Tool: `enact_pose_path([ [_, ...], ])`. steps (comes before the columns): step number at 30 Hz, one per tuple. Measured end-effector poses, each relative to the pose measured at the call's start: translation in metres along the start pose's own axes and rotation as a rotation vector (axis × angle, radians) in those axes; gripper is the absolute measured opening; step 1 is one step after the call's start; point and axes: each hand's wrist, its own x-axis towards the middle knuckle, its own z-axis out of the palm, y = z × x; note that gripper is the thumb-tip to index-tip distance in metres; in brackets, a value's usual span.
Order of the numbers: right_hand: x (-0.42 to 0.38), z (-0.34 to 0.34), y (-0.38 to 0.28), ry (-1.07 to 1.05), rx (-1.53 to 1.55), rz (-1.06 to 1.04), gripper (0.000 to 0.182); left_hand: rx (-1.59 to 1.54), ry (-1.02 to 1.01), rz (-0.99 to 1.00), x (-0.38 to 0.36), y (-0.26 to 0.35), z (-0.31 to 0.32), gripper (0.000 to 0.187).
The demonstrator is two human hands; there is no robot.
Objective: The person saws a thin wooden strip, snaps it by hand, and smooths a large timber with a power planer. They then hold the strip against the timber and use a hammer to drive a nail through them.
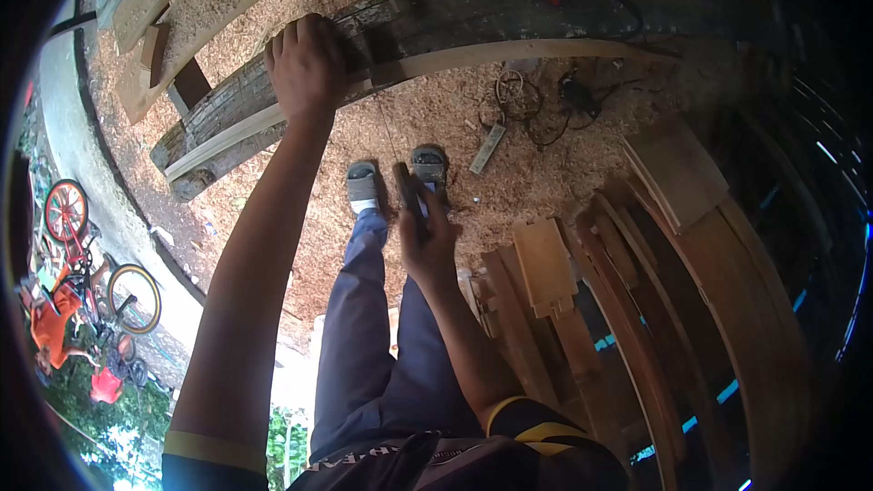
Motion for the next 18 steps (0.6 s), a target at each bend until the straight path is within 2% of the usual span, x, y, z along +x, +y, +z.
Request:
enact_pose_path([
  [2, 0.040, 0.015, -0.021, -0.016, 0.052, 0.003, 0.046, 0.008, 0.006, 0.006, 0.001, -0.002, 0.001, 0.019],
  [5, 0.064, 0.022, -0.036, -0.092, 0.039, 0.180, 0.047, -0.016, 0.022, 0.001, -0.001, -0.002, 0.000, 0.018],
  [6, 0.050, 0.020, -0.023, -0.065, -0.010, 0.131, 0.048, -0.013, 0.022, 0.006, 0.000, -0.002, 0.001, 0.018],
  [8, 0.011, 0.008, 0.017, 0.009, -0.072, -0.141, 0.048, -0.006, 0.025, 0.009, -0.001, -0.004, 0.003, 0.017],
  [10, -0.003, 0.004, 0.018, 0.040, -0.049, -0.212, 0.048, -0.009, 0.039, 0.021, 0.000, -0.005, 0.003, 0.017],
  [13, 0.006, 0.004, -0.005, -0.017, 0.030, 0.054, 0.048, -0.031, -0.021, -0.011, -0.001, 0.000, -0.001, 0.019],
  [14, 0.037, 0.008, -0.035, -0.073, 0.004, 0.178, 0.048, -0.035, -0.049, -0.032, 0.000, 0.000, -0.003, 0.021],
  [16, 0.062, 0.015, -0.048, -0.144, -0.030, 0.292, 0.048, -0.028, -0.057, -0.044, 0.000, -0.001, -0.004, 0.021],
  [18, 0.057, 0.017, -0.039, -0.116, -0.050, 0.216, 0.046, -0.034, -0.059, -0.032, 0.002, 0.000, -0.003, 0.021],
])
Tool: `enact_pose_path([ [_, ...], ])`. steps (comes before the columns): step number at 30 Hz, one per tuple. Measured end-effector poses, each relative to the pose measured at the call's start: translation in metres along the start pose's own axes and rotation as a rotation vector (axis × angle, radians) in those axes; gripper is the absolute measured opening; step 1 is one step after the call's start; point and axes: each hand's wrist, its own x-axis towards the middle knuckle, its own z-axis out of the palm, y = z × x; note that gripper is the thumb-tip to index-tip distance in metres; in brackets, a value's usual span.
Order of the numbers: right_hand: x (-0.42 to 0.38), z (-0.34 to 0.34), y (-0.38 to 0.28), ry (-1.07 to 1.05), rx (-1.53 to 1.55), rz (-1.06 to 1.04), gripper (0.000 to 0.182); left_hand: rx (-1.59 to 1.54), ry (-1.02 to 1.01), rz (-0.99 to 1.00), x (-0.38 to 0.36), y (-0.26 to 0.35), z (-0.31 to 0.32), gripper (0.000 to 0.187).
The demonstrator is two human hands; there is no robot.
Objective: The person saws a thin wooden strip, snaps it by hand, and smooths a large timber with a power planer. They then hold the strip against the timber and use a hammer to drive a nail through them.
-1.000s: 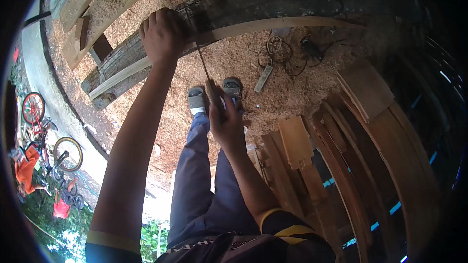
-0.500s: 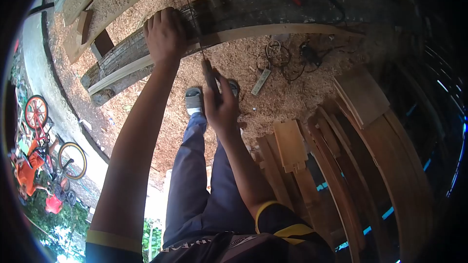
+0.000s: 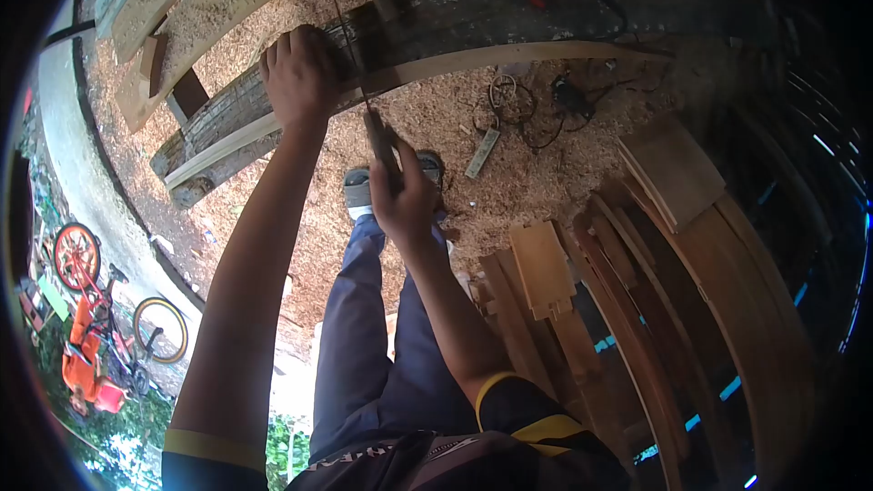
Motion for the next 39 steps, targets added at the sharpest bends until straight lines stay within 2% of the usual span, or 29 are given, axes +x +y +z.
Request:
enact_pose_path([
  [2, -0.030, 0.000, 0.039, 0.101, -0.025, -0.206, 0.044, -0.007, 0.017, 0.009, -0.001, -0.001, 0.001, 0.022],
  [4, -0.049, -0.004, 0.044, 0.161, -0.019, -0.323, 0.042, 0.019, 0.081, 0.050, -0.001, -0.002, 0.003, 0.019],
  [7, -0.047, -0.008, 0.025, 0.102, 0.040, -0.160, 0.045, 0.022, 0.089, 0.059, -0.002, 0.000, 0.003, 0.018],
  [11, 0.005, -0.003, -0.009, -0.060, 0.050, 0.108, 0.050, 0.018, 0.019, 0.000, -0.002, -0.001, 0.002, 0.021],
  [13, -0.006, -0.003, 0.003, 0.017, 0.050, -0.023, 0.048, 0.010, 0.020, 0.018, -0.002, 0.002, -0.001, 0.020],
  [14, -0.032, -0.002, 0.030, 0.105, 0.049, -0.181, 0.047, 0.008, 0.023, 0.026, -0.002, 0.001, -0.002, 0.020],
  [16, -0.050, 0.000, 0.037, 0.201, 0.044, -0.339, 0.044, 0.010, 0.045, 0.045, -0.001, -0.002, 0.001, 0.020],
  [19, -0.043, -0.001, 0.023, 0.190, 0.035, -0.267, 0.045, 0.007, 0.022, 0.036, -0.004, -0.002, 0.003, 0.020],
  [21, -0.002, 0.008, 0.002, 0.124, 0.038, -0.146, 0.048, 0.018, 0.010, 0.023, -0.001, -0.002, 0.001, 0.020],
  [23, 0.006, 0.003, -0.015, 0.028, 0.032, 0.012, 0.049, 0.032, -0.010, 0.023, -0.002, 0.000, -0.002, 0.021],
  [25, -0.008, 0.002, -0.002, 0.043, 0.052, -0.015, 0.050, 0.025, 0.057, 0.054, -0.001, -0.003, 0.005, 0.020],
  [26, -0.037, 0.002, 0.031, 0.102, 0.072, -0.124, 0.050, 0.021, 0.091, 0.067, -0.001, -0.005, 0.008, 0.019],
  [28, -0.059, 0.000, 0.041, 0.150, 0.082, -0.194, 0.049, 0.033, 0.075, 0.069, 0.000, -0.004, 0.006, 0.020],
  [30, -0.069, -0.005, 0.042, 0.135, 0.067, -0.109, 0.047, 0.030, 0.046, 0.061, -0.003, -0.002, 0.005, 0.020],
  [33, 0.008, 0.009, -0.007, 0.113, 0.061, -0.150, 0.046, 0.022, 0.018, 0.041, 0.000, -0.002, 0.000, 0.020],
  [35, 0.012, 0.011, -0.008, 0.110, 0.105, -0.140, 0.046, 0.020, -0.003, 0.039, -0.001, 0.001, -0.002, 0.020],
  [36, 0.012, 0.013, -0.010, 0.112, 0.126, -0.132, 0.045, 0.021, 0.006, 0.048, 0.000, 0.001, -0.002, 0.020],
  [39, -0.049, 0.006, 0.038, 0.180, 0.138, -0.180, 0.044, 0.023, 0.028, 0.066, -0.001, -0.002, 0.003, 0.020],
])
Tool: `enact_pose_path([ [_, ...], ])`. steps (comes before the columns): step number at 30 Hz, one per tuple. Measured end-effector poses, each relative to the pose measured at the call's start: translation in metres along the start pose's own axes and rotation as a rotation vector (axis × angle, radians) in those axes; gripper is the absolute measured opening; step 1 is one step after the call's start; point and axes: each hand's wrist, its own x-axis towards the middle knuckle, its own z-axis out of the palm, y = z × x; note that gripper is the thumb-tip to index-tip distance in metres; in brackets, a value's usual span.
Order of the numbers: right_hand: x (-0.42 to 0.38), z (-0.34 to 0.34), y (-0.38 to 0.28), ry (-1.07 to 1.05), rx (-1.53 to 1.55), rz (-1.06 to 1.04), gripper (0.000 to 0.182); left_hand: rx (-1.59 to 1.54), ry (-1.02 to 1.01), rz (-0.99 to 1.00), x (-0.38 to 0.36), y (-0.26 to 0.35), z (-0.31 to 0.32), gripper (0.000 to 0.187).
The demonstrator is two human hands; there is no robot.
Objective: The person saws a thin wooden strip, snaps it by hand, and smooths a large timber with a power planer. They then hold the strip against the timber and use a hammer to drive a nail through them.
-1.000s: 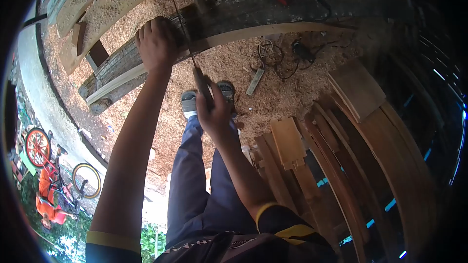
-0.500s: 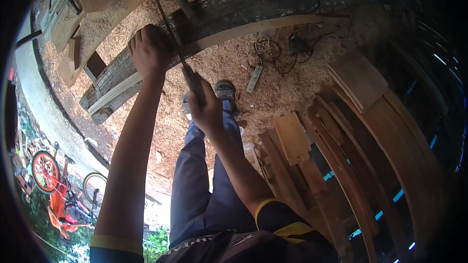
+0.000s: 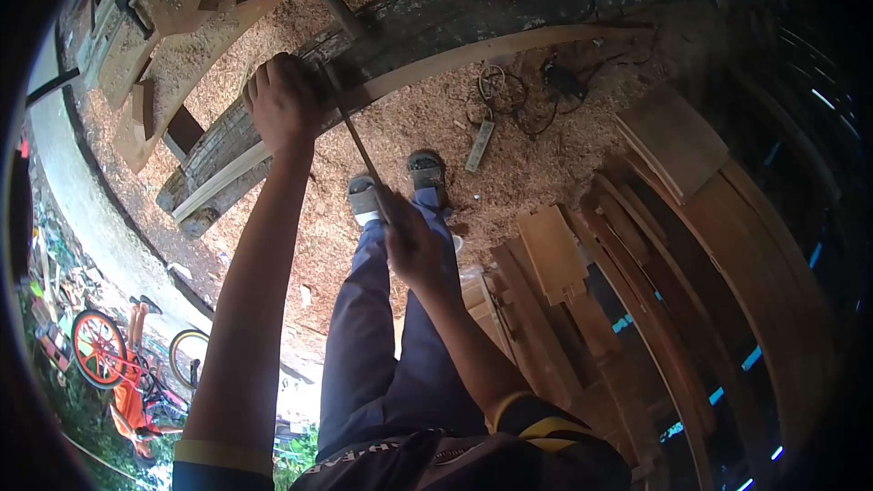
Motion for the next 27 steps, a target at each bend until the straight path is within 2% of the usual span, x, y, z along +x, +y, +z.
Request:
enact_pose_path([
  [3, -0.012, -0.021, -0.004, -0.056, -0.151, 0.017, 0.045, 0.011, -0.003, -0.003, -0.002, -0.001, 0.003, 0.021],
  [6, 0.066, 0.015, -0.041, -0.102, -0.111, 0.078, 0.048, 0.011, -0.044, -0.028, -0.001, 0.000, -0.002, 0.022],
  [9, 0.065, 0.024, -0.023, -0.027, -0.080, 0.001, 0.051, -0.002, -0.058, -0.037, 0.003, 0.002, -0.004, 0.023],
  [11, 0.012, 0.006, 0.003, 0.018, -0.096, -0.105, 0.051, 0.015, -0.043, -0.025, 0.000, -0.001, 0.001, 0.023],
  [14, -0.021, -0.020, 0.002, -0.024, -0.191, -0.025, 0.051, -0.010, -0.033, -0.030, -0.001, 0.001, 0.000, 0.023],
  [18, 0.009, 0.003, -0.013, 0.028, -0.113, 0.016, 0.050, -0.004, -0.011, -0.017, 0.001, -0.001, 0.001, 0.023],
  [22, 0.031, 0.003, -0.018, -0.066, -0.047, 0.179, 0.042, 0.012, -0.046, -0.022, -0.003, 0.000, -0.001, 0.023],
  [25, -0.004, -0.016, -0.010, 0.003, -0.149, -0.132, 0.048, 0.011, -0.034, -0.007, -0.001, -0.003, 0.003, 0.023],
  [27, -0.022, -0.025, -0.009, -0.034, -0.144, 0.005, 0.051, 0.014, -0.021, 0.011, -0.003, -0.005, 0.006, 0.024],
])
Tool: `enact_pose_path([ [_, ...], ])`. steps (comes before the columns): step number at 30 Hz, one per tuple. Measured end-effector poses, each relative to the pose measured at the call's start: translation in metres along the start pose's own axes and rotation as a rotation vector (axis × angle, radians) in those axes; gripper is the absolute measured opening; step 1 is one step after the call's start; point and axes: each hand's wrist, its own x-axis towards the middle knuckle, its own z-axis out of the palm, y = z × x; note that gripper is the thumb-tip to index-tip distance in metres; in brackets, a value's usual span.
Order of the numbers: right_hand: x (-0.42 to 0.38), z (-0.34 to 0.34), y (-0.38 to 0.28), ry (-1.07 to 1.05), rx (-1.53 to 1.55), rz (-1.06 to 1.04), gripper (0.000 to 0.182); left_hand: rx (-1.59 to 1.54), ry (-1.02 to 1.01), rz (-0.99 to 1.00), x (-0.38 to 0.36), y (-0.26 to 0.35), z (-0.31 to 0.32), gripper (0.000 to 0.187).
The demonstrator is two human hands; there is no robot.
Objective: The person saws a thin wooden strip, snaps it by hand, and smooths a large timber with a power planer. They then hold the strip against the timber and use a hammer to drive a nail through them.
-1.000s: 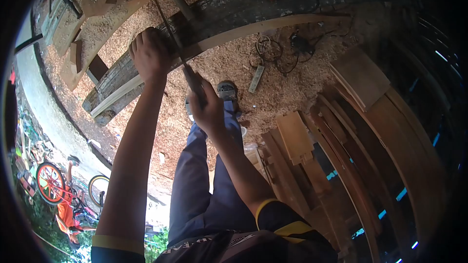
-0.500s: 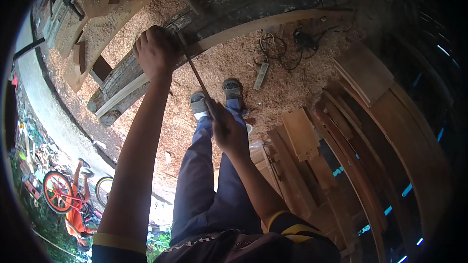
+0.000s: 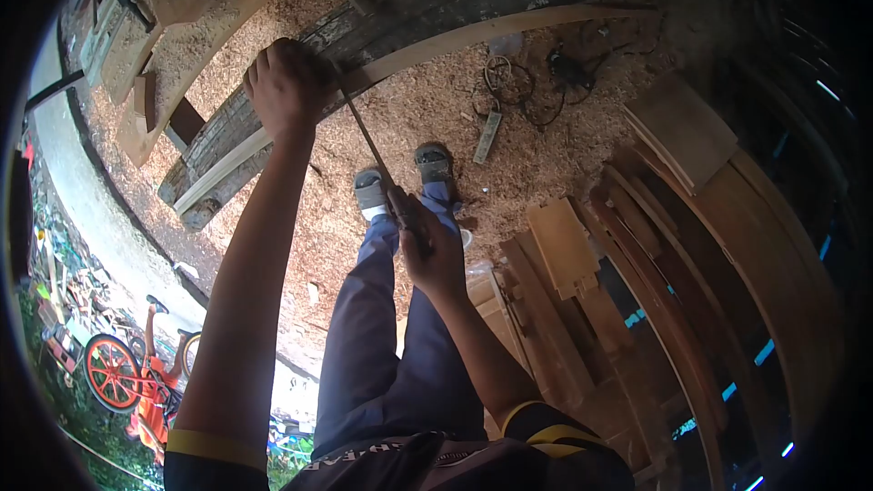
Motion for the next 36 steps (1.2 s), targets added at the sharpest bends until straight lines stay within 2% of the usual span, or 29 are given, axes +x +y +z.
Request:
enact_pose_path([
  [3, 0.008, 0.008, 0.003, -0.028, -0.012, 0.089, 0.052, -0.001, -0.027, -0.025, 0.000, 0.001, -0.001, 0.025],
  [4, 0.030, 0.020, -0.002, 0.038, 0.039, -0.004, 0.050, 0.005, 0.009, -0.019, 0.001, 0.000, 0.000, 0.022],
  [7, 0.084, 0.037, -0.023, -0.030, 0.073, 0.050, 0.049, 0.022, 0.074, -0.006, -0.003, -0.002, 0.001, 0.018],
  [9, 0.062, 0.033, -0.007, 0.080, -0.016, -0.180, 0.048, 0.009, 0.077, -0.007, 0.000, 0.001, 0.000, 0.019],
  [11, 0.023, 0.022, 0.009, 0.096, -0.024, -0.178, 0.048, 0.005, 0.079, 0.001, 0.000, 0.000, 0.002, 0.019],
  [14, -0.015, 0.004, 0.014, 0.018, 0.067, 0.059, 0.047, -0.007, 0.062, -0.006, 0.002, -0.001, 0.002, 0.019],
  [19, 0.085, 0.033, -0.032, -0.038, 0.088, 0.022, 0.048, 0.005, 0.064, -0.019, -0.002, 0.000, 0.000, 0.021],
  [22, 0.050, 0.029, -0.002, -0.045, 0.106, 0.053, 0.049, -0.006, 0.000, -0.040, 0.000, 0.002, -0.004, 0.024],
  [24, 0.000, 0.014, 0.009, 0.007, 0.084, 0.038, 0.049, -0.019, -0.008, -0.047, 0.002, 0.003, -0.002, 0.024],
  [26, -0.011, 0.005, 0.006, -0.014, 0.024, 0.110, 0.049, -0.022, -0.026, -0.046, 0.004, 0.003, -0.004, 0.024],
  [28, -0.008, -0.001, -0.009, -0.104, -0.063, 0.273, 0.050, -0.017, -0.005, -0.031, 0.001, 0.005, -0.003, 0.022],
  [31, -0.008, 0.011, 0.010, 0.007, -0.090, 0.031, 0.056, 0.014, 0.060, -0.003, 0.001, -0.001, -0.004, 0.021],
  [36, -0.015, -0.013, 0.001, -0.107, 0.018, 0.214, 0.053, 0.003, 0.003, 0.014, 0.000, -0.002, -0.001, 0.025],
])
